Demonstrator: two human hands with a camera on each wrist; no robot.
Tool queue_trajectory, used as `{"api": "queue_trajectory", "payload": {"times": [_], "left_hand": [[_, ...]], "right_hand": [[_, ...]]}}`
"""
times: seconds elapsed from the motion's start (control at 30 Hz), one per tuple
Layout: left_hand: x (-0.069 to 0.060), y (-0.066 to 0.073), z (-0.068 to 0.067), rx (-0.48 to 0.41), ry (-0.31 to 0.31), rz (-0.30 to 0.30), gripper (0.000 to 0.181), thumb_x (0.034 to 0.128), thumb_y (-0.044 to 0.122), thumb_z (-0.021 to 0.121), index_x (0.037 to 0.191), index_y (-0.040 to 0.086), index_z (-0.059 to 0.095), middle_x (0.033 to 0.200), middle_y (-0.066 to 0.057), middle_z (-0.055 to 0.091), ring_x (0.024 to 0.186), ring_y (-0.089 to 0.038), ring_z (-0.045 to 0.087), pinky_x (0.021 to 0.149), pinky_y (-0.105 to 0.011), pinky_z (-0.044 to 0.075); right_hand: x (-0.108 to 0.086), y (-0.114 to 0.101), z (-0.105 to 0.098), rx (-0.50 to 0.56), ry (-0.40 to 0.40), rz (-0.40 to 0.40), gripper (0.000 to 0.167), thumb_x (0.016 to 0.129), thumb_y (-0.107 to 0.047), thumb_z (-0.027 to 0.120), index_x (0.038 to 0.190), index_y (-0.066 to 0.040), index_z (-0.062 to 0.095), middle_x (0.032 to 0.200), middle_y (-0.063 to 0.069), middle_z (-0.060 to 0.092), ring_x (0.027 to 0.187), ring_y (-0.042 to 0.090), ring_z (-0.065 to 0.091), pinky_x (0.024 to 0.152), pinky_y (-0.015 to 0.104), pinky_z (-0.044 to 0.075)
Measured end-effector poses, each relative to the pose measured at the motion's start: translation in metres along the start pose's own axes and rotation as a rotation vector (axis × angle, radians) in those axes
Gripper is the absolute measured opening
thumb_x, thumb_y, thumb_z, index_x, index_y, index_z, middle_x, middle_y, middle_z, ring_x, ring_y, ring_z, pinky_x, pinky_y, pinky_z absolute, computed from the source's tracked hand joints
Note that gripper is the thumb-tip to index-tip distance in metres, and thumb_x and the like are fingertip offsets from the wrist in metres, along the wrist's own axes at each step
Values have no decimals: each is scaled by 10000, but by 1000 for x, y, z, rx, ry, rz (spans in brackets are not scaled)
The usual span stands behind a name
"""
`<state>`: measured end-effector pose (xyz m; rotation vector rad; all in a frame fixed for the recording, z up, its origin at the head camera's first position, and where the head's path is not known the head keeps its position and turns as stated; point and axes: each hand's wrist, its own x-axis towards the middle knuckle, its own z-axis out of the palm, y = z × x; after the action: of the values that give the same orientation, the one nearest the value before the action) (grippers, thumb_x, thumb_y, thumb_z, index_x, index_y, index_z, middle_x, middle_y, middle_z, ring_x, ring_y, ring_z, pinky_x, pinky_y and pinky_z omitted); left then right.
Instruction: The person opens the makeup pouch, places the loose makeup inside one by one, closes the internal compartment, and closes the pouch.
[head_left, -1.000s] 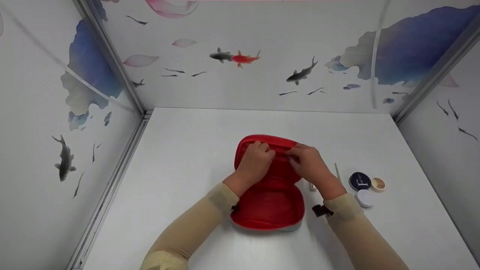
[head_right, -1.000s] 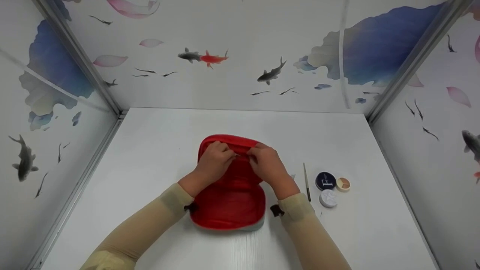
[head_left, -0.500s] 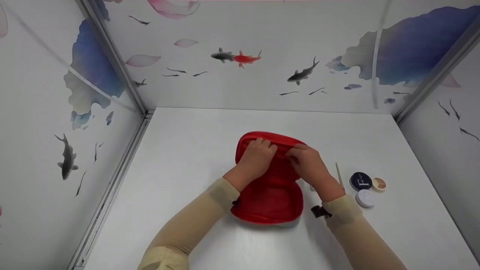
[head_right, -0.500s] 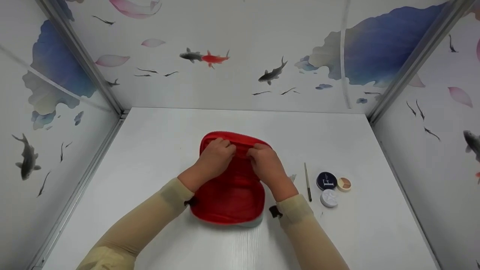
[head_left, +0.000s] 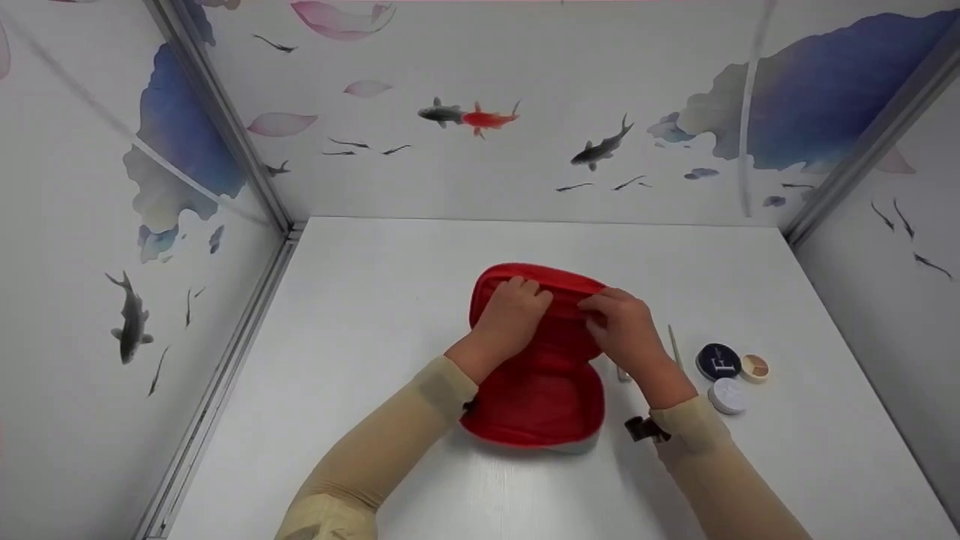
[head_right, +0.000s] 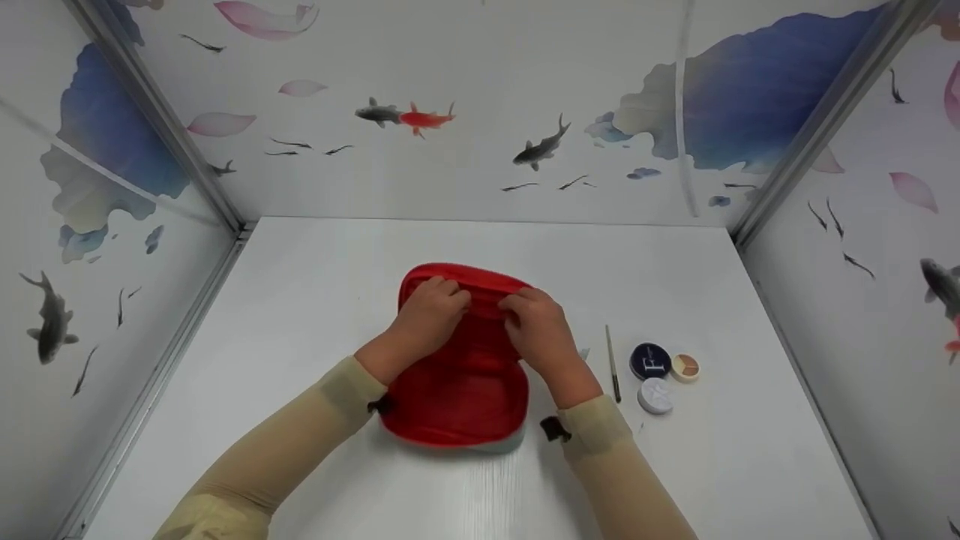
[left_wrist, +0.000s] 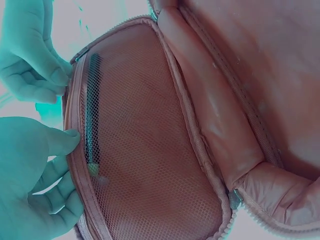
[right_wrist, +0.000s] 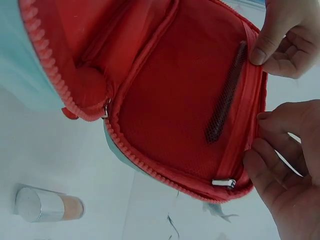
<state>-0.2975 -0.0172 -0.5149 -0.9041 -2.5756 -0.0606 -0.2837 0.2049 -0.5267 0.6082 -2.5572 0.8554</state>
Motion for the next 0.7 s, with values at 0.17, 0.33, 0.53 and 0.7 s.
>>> {"api": "queue_trajectory", "payload": {"times": [0.17,0.33,0.53,0.7], "left_hand": [[-1,-2,3,-35,-2,-11,69,1044,145,674,1091,138,724,1000,-44,723,944,-207,661,834,-318,584],[-4,-3,4,-50,5,-29,50,1029,144,695,1063,136,730,953,-35,717,910,-197,662,808,-312,582],[-2,-2,8,-48,-4,-43,71,1013,161,722,1079,144,739,965,-33,724,919,-197,662,807,-313,585],[1,-3,13,-75,4,-48,157,971,186,783,1117,140,747,995,-32,735,935,-195,663,819,-311,589]], "right_hand": [[-4,13,-7,66,62,58,176,921,14,776,1069,-71,819,967,106,763,859,213,709,769,394,640],[-13,31,-15,82,156,221,162,930,15,762,1071,-51,807,981,134,779,920,248,748,857,467,645],[-28,58,-25,5,158,456,199,970,-12,690,1152,1,769,1081,222,760,995,359,702,900,521,591],[-41,83,-29,-52,68,545,242,969,-22,670,1191,48,737,1095,283,732,1011,416,674,893,550,537]]}}
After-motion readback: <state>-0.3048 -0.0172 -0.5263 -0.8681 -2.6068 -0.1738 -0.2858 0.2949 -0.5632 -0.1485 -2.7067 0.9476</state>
